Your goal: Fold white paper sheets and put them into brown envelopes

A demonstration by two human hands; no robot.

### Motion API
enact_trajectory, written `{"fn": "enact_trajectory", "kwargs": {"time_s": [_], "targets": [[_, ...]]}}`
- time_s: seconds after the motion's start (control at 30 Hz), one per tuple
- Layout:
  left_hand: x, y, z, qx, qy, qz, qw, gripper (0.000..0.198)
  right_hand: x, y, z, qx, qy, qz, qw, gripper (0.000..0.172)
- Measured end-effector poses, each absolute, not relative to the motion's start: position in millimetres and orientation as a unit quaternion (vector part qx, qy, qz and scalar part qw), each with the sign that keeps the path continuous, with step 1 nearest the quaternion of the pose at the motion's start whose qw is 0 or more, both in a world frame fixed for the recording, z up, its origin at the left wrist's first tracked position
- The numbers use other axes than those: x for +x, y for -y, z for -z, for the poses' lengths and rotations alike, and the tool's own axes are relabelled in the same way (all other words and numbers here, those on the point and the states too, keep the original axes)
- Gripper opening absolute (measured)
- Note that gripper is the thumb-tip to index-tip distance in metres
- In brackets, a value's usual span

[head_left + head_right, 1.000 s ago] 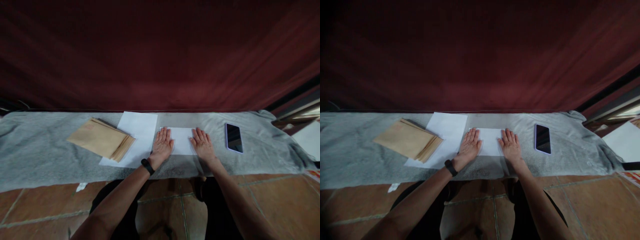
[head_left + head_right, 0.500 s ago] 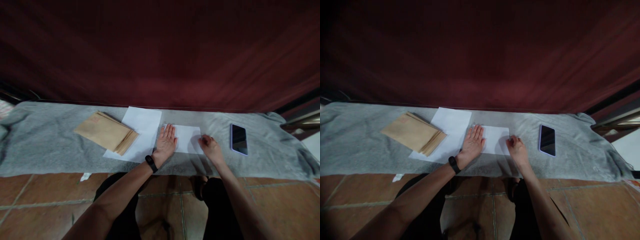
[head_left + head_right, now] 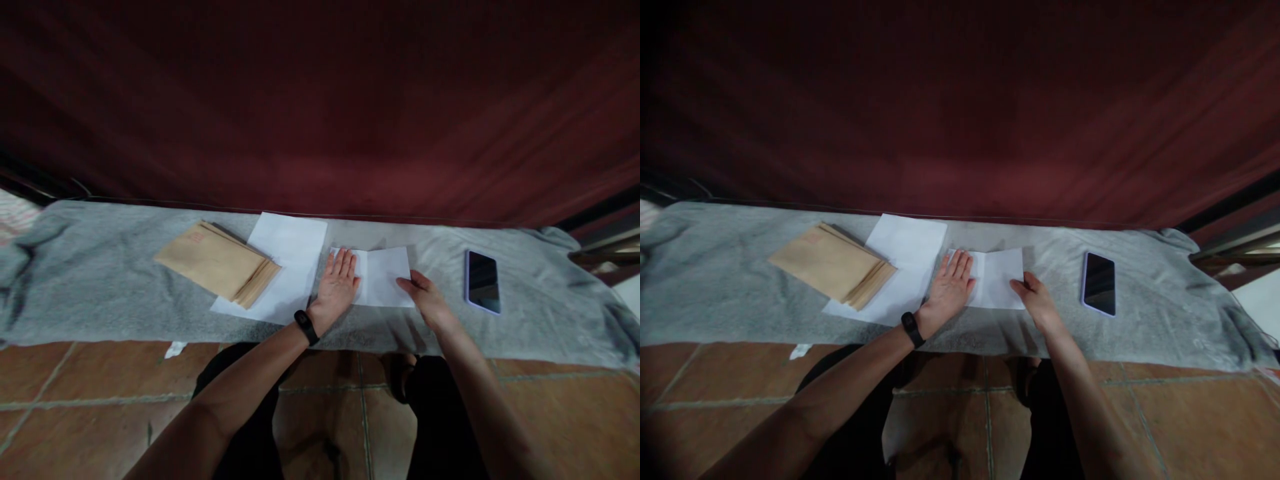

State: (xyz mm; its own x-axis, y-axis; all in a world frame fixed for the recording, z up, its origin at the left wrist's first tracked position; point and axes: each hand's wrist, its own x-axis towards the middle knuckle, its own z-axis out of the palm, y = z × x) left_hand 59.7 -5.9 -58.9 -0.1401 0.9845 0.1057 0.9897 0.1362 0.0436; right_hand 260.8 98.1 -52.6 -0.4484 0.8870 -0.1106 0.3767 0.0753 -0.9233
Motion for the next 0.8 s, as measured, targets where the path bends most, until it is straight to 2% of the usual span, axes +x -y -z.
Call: {"fn": "enact_trajectory", "kwargs": {"time_s": [0.1,0.23,0.33,0.4,0.47,0.53,0.63,0.7,0.8], "targets": [[59.5,6.0,58.2,-0.653,0.753,0.079,0.019,0.068,257.6,-91.9,52.8,-0.447,0.622,-0.587,0.263,0.039],[58.6,6.0,53.5,-0.66,0.744,0.1,0.025,0.073,259.3,-100.8,44.5,-0.453,0.58,-0.591,0.331,0.038],[55.1,4.8,48.2,-0.652,0.747,0.119,0.045,0.071,266.6,-111.4,28.4,-0.448,0.578,-0.525,0.436,0.039],[50.9,3.5,44.9,-0.635,0.759,0.134,0.057,0.068,273.6,-112.7,16.1,-0.446,0.6,-0.438,0.5,0.038],[45.5,1.9,42.2,-0.614,0.773,0.145,0.06,0.065,280.2,-107.2,6.4,-0.445,0.644,-0.334,0.524,0.036],[39.1,0.5,39.9,-0.6,0.783,0.151,0.061,0.063,284.1,-96.7,1.7,-0.427,0.721,-0.247,0.486,0.033],[27.5,-1.4,36.3,-0.591,0.785,0.173,0.068,0.061,282.3,-79.4,4.6,-0.334,0.865,-0.174,0.333,0.036],[18.8,-3.4,33.6,-0.573,0.787,0.218,0.066,0.06,277.2,-70.2,11.1,-0.268,0.924,-0.136,0.236,0.042],[7.4,-7.8,29.3,-0.545,0.777,0.314,0.036,0.052,268.9,-59.9,21.8,-0.208,0.96,-0.088,0.163,0.046]]}}
